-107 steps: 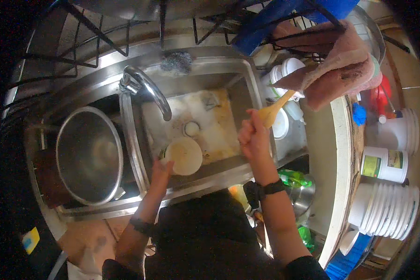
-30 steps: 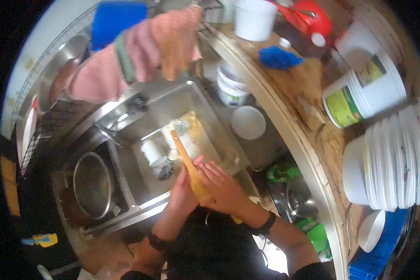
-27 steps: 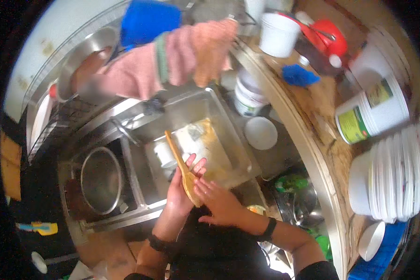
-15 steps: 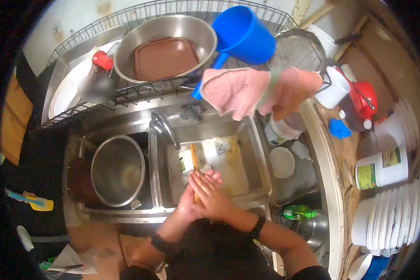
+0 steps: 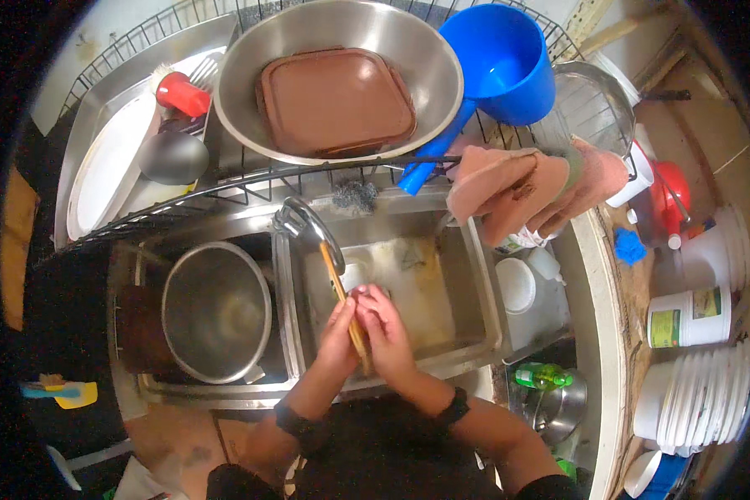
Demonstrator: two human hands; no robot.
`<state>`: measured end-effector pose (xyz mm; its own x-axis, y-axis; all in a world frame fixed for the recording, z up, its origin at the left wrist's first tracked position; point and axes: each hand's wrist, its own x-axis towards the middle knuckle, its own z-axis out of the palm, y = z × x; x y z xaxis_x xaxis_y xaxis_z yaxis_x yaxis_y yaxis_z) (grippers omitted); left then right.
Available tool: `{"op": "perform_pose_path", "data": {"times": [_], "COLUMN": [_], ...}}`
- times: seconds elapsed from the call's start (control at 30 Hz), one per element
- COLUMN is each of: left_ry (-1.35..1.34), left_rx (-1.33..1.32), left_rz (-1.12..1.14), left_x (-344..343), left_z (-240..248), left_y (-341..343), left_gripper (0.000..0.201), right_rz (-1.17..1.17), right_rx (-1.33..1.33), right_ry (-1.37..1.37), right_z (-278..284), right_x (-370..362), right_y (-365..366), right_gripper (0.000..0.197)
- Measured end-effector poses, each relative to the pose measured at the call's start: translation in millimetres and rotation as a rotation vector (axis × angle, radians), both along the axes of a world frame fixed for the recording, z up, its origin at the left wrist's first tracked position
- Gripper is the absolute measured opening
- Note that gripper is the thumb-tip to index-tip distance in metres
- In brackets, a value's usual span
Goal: Wash kitchen tools and containers in a sink using soap and water.
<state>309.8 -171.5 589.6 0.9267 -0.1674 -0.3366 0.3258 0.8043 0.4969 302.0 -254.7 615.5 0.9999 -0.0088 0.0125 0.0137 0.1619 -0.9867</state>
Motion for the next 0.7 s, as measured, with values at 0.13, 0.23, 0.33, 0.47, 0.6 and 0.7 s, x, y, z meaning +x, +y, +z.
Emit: {"op": "perform_pose_path", "data": {"times": [0.13,0.23,0.33,0.47,0.6,0.7], "left_ry": [0.027,0.052,-0.113,-0.078,-0.085,0.026], "left_rx": [0.072,0.194,0.156,-0.227,-0.366,-0.387], "left_rz": [0.094,0.176,-0.036,0.150,0.103,0.031], "left_x": [8.0,19.2,14.0,10.1,7.5,2.1], "left_z": [5.5,9.5,17.3,36.0,25.9,27.1], "left_y": [5.0,14.8,13.5,12.4,11.3,-9.0], "left_gripper": [0.032,0.033,0.043,0.045,0.045,0.044], "right_rz": [0.209,0.267,0.277,0.350,0.556,0.447], "right_rx": [-0.067,-0.346,0.002,-0.935,-1.107,-1.028], "right_ry": [-0.034,-0.218,0.077,-0.585,-0.724,-0.596], "right_z": [-5.4,-2.4,-15.5,3.8,13.3,16.8], "right_x": [7.3,9.1,12.3,11.2,6.6,20.3], "right_y": [-3.1,-6.7,-6.5,-4.1,-27.5,-28.5], "right_gripper": [0.035,0.037,0.042,0.054,0.064,0.071]}}
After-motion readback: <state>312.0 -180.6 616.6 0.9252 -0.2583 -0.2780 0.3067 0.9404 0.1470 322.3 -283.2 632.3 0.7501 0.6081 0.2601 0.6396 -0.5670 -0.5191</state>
